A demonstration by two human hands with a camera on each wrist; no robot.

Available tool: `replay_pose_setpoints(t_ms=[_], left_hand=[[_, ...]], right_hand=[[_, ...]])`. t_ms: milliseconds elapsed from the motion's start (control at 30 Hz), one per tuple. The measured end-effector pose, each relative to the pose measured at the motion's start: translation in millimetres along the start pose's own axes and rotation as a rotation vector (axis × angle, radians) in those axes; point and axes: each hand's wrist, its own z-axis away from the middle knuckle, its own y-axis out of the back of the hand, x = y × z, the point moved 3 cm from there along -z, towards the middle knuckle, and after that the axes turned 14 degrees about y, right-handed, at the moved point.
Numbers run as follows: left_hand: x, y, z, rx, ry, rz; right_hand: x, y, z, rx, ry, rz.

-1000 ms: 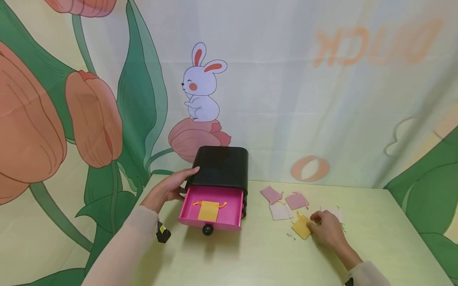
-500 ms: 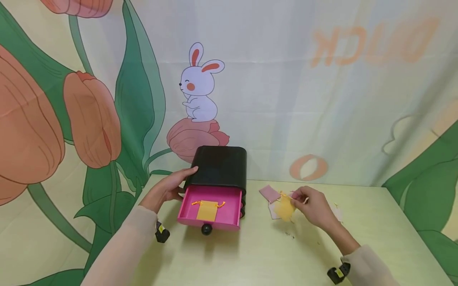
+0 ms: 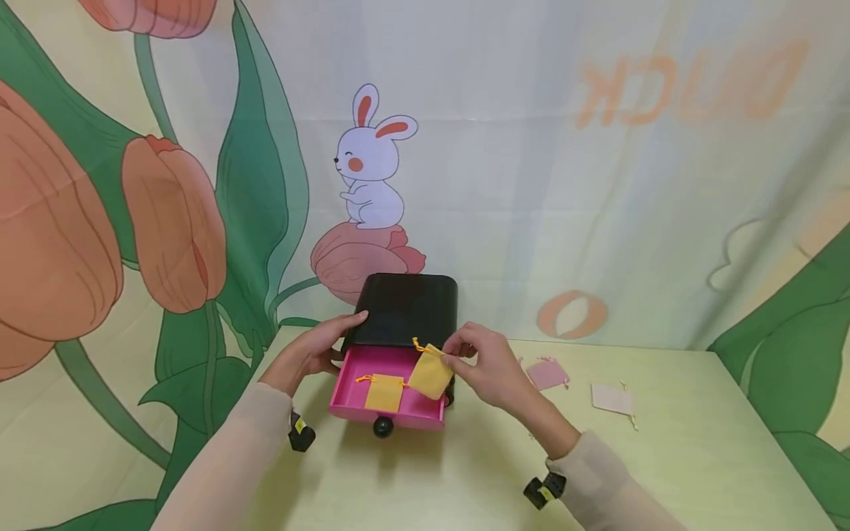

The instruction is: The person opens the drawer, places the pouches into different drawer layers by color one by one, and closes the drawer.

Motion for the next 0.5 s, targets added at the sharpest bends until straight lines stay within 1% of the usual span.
replay_pose_setpoints(t_ms=[133, 267, 333, 400, 500], left_hand=[[-0.6, 0.7, -0.6, 0.003, 0.001, 0.005], [-0.3, -0.4, -0.3, 0.0, 0.002, -0.002], [-0.2, -0.9, -0.1, -0.002, 0.006, -0.002], [-0.1, -1.1, 0.2, -0.004, 0.001, -0.008], [0.1, -0.7, 0.5, -0.002, 0.003, -0.002]], right_hand=[[-7, -20, -6.3, -0.077, 0.01, 0.026], [-4, -33, -4.6, -0.167, 0.012, 0.083], [-2, -38, -2.7, -0.195, 0.013, 0.109], [0, -40, -1.1, -0.201, 0.012, 0.128], [-1, -41, 1.4, -0.165, 0.012, 0.128]])
